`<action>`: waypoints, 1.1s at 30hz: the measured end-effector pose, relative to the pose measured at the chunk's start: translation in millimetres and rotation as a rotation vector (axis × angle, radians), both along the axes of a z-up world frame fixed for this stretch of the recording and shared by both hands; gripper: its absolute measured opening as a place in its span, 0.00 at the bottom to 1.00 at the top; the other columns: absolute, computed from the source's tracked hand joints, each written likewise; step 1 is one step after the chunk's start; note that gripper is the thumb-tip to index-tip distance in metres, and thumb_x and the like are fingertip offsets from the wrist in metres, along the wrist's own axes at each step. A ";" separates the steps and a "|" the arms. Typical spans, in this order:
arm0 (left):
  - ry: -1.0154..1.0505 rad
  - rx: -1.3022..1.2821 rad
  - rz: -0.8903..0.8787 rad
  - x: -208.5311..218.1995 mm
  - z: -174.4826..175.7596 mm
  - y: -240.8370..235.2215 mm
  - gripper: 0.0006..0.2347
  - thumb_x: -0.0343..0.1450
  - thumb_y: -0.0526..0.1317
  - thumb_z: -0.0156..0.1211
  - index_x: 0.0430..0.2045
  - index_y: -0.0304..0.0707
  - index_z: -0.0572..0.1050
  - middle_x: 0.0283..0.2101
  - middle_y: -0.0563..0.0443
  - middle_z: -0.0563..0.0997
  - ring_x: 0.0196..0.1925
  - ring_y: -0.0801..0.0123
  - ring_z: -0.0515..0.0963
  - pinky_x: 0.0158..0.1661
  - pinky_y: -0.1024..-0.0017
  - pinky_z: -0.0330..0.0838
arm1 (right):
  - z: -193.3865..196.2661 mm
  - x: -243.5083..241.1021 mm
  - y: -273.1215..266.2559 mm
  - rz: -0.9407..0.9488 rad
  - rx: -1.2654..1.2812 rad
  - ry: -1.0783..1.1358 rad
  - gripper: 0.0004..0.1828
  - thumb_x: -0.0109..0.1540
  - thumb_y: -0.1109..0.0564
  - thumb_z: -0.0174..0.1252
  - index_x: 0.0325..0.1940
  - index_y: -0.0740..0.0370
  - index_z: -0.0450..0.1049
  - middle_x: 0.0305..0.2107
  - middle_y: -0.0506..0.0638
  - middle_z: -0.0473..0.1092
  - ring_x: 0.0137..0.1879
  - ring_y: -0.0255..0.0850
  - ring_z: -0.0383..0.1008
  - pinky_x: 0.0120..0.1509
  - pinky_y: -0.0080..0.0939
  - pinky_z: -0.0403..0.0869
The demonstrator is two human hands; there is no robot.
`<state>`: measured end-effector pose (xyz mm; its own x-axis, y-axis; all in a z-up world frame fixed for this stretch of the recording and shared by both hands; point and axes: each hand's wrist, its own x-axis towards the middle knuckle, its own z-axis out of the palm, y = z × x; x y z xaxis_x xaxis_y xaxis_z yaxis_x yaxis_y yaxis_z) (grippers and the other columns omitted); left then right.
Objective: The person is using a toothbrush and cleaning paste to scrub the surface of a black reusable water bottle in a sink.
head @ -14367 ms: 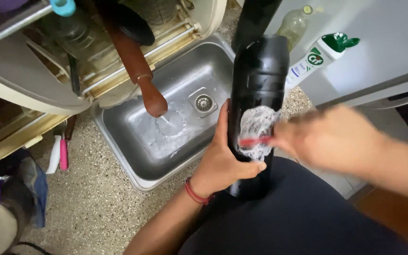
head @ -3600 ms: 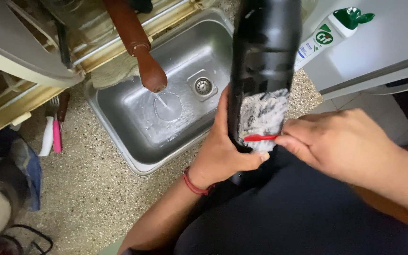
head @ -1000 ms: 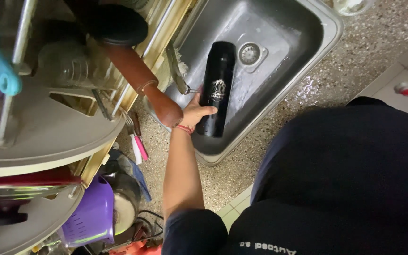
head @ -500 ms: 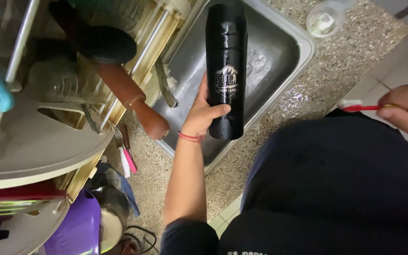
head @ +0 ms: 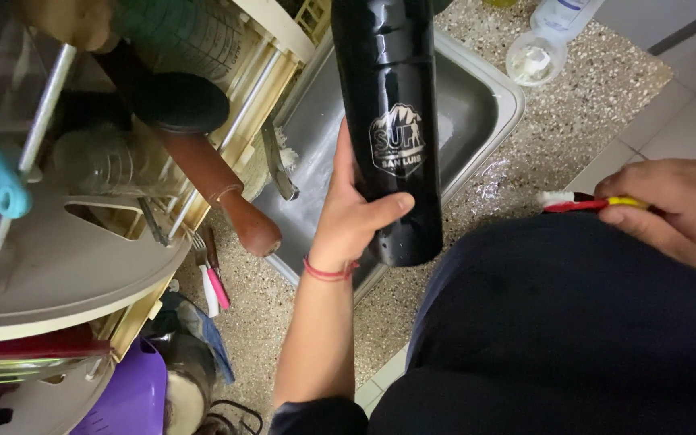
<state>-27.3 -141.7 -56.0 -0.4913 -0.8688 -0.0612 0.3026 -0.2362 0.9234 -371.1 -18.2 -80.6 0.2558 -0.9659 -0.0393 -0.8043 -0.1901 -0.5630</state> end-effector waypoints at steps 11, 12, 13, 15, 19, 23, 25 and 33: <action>-0.007 -0.035 -0.003 -3.7 45.0 24.5 0.48 0.62 0.39 0.72 0.74 0.40 0.42 0.69 0.46 0.61 0.69 0.66 0.64 0.70 0.64 0.60 | 41.3 27.9 -18.5 0.120 -0.026 -0.103 0.12 0.59 0.43 0.52 0.41 0.46 0.76 0.29 0.37 0.77 0.31 0.34 0.78 0.31 0.38 0.74; 0.006 -0.008 -0.008 -4.3 47.7 26.5 0.48 0.62 0.38 0.72 0.74 0.40 0.41 0.69 0.45 0.61 0.68 0.65 0.65 0.69 0.64 0.62 | 43.3 28.4 -18.3 0.137 -0.007 -0.082 0.12 0.60 0.43 0.51 0.42 0.45 0.75 0.32 0.36 0.77 0.36 0.34 0.79 0.34 0.39 0.75; 0.006 -0.008 -0.008 -4.0 48.2 27.3 0.48 0.62 0.38 0.72 0.74 0.40 0.41 0.69 0.45 0.61 0.68 0.65 0.65 0.69 0.64 0.62 | 44.9 29.8 -18.5 0.137 -0.007 -0.082 0.12 0.60 0.43 0.51 0.42 0.45 0.75 0.32 0.36 0.77 0.36 0.34 0.79 0.34 0.39 0.75; -0.051 -0.034 -0.017 -3.1 49.2 29.0 0.48 0.62 0.35 0.70 0.74 0.40 0.38 0.70 0.46 0.59 0.70 0.66 0.63 0.71 0.65 0.58 | 48.1 33.0 -18.8 0.148 -0.051 -0.122 0.13 0.61 0.43 0.49 0.40 0.47 0.75 0.31 0.37 0.76 0.36 0.35 0.79 0.34 0.38 0.74; 0.005 -0.043 -0.018 -6.7 59.5 29.1 0.47 0.62 0.38 0.71 0.73 0.36 0.43 0.67 0.47 0.63 0.68 0.67 0.65 0.71 0.66 0.59 | 51.6 33.3 -19.4 0.152 -0.049 -0.124 0.12 0.60 0.44 0.50 0.40 0.48 0.75 0.31 0.38 0.76 0.34 0.37 0.78 0.35 0.39 0.74; 0.014 -0.032 -0.022 -6.4 60.7 30.9 0.47 0.62 0.39 0.71 0.74 0.37 0.43 0.67 0.47 0.63 0.68 0.68 0.64 0.71 0.67 0.58 | 56.4 35.7 -20.0 0.191 -0.072 -0.153 0.14 0.61 0.45 0.48 0.42 0.51 0.74 0.32 0.40 0.76 0.38 0.38 0.78 0.37 0.39 0.74; 0.029 -0.020 -0.027 -7.1 61.9 32.2 0.47 0.62 0.40 0.72 0.74 0.37 0.44 0.66 0.48 0.65 0.67 0.69 0.66 0.69 0.68 0.60 | 58.7 37.1 -18.9 0.189 -0.066 -0.171 0.15 0.62 0.45 0.47 0.41 0.52 0.74 0.32 0.41 0.75 0.37 0.39 0.78 0.39 0.39 0.73; 0.039 -0.042 -0.019 -6.4 61.7 34.3 0.46 0.63 0.42 0.72 0.73 0.37 0.45 0.65 0.48 0.65 0.66 0.67 0.67 0.68 0.66 0.62 | 65.4 41.2 -18.5 0.154 -0.049 -0.145 0.16 0.63 0.44 0.43 0.41 0.50 0.74 0.31 0.40 0.76 0.35 0.35 0.79 0.33 0.38 0.78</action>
